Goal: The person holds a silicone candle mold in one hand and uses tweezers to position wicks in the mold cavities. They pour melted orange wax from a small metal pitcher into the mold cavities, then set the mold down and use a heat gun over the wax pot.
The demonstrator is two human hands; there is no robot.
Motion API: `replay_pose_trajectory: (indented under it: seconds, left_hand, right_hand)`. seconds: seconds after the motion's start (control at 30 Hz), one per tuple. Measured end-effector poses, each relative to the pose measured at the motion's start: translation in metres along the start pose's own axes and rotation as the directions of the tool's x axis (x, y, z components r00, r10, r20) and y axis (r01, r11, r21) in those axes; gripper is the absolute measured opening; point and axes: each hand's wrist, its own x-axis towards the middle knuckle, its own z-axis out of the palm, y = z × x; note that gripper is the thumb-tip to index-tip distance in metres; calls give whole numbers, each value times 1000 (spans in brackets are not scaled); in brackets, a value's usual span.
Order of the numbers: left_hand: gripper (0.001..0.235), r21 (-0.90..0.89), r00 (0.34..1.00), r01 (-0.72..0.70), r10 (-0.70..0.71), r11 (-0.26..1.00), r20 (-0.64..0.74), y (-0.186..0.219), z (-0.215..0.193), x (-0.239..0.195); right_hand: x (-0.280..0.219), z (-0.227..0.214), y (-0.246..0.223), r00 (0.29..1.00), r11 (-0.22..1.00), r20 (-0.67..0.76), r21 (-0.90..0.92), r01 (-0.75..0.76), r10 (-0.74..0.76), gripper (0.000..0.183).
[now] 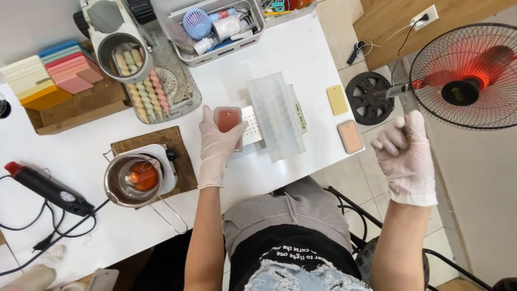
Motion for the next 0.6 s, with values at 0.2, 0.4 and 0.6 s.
replay_pose_trajectory:
  seconds: [0.2,0.4,0.6]
  left_hand:
    - [71,-375,919,365,-267,852,289,-7,-21,4]
    - [79,-588,949,258,-87,767,303,-72,4,34]
    - [79,-567,915,359,-158,741,372,-98,14,41]
  right_hand:
    - [-39,2,10,970,991,-215,-89,97,-114,35]
    - [-50,5,19,952,983,-264,-132,126,-157,36]
    - [-50,17,23,951,980,-265,-158,121,-160,36]
